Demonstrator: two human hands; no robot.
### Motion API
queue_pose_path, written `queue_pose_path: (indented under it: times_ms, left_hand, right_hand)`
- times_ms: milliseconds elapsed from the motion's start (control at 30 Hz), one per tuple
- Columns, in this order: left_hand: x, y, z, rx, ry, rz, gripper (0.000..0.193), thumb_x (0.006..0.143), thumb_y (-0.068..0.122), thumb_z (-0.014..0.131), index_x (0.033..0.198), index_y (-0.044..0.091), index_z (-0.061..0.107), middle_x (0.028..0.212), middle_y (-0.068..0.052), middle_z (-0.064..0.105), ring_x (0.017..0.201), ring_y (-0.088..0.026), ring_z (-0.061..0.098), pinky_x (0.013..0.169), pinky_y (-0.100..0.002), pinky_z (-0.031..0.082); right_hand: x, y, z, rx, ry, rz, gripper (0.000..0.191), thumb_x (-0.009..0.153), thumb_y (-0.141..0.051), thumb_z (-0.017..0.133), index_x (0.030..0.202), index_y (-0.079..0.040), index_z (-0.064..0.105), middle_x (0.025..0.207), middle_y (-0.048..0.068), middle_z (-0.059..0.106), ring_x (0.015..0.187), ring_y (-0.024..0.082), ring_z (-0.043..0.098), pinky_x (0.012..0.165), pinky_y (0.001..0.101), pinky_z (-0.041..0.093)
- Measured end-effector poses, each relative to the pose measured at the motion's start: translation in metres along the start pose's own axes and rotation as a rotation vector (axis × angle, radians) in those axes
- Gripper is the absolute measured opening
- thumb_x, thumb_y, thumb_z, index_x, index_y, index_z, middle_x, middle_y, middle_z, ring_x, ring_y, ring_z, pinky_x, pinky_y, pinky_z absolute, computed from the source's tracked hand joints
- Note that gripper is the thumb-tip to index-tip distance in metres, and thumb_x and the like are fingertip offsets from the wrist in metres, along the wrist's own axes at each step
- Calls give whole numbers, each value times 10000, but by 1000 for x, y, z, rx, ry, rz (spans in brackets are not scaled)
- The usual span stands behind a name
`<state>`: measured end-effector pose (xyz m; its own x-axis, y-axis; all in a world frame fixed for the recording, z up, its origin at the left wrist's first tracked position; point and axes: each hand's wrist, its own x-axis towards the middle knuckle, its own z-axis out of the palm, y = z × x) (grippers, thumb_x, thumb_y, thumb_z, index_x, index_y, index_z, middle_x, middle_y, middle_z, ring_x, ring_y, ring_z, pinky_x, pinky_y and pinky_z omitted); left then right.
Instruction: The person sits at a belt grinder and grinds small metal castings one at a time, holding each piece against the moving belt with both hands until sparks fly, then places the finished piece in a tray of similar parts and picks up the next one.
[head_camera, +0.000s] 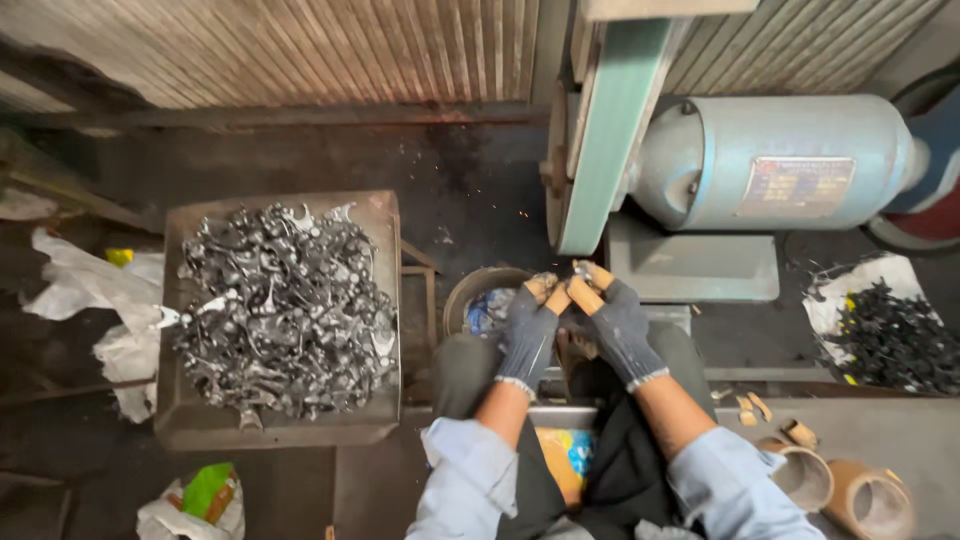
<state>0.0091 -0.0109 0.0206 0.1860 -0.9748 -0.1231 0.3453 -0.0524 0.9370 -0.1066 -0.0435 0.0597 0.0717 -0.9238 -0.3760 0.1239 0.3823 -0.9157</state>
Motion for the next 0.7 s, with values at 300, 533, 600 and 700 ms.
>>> queue_pose_path:
  times_ms: [300, 533, 600, 700]
  left_hand:
    - [27, -8, 6, 240, 143, -66, 266, 1022, 229, 613, 1153, 11, 691, 1024, -103, 738, 892, -185, 666, 776, -333, 538]
    - [40, -22, 13, 467, 249, 205, 237, 999, 203, 615, 1092, 2, 698, 1022, -186, 757, 930, -289, 721, 834, -374, 550]
    - [39, -27, 23, 503, 225, 207, 234, 994, 216, 616, 1079, 17, 706, 1017, -187, 761, 930, -315, 727, 834, -388, 555]
    - [40, -27, 31, 718, 172, 200, 233, 959, 205, 620, 1080, 35, 723, 1010, -207, 746, 943, -371, 714, 818, -428, 553]
  right_hand:
    - [29, -6, 11, 101, -116, 159, 318, 988, -274, 635, 1092, 21, 697, 935, 79, 731, 789, 152, 672, 704, 288, 550]
    - [33, 1, 6, 115, -100, 167, 312, 1008, -266, 614, 1084, 29, 684, 956, 64, 722, 817, 140, 668, 709, 287, 552]
    - [32, 3, -3, 147, -41, 166, 305, 1003, -260, 613, 1108, 15, 693, 979, 54, 737, 848, 131, 674, 738, 273, 551]
    - [29, 7, -14, 179, 48, 176, 309, 1004, -261, 620, 1135, 9, 690, 976, 70, 728, 825, 150, 668, 711, 284, 542]
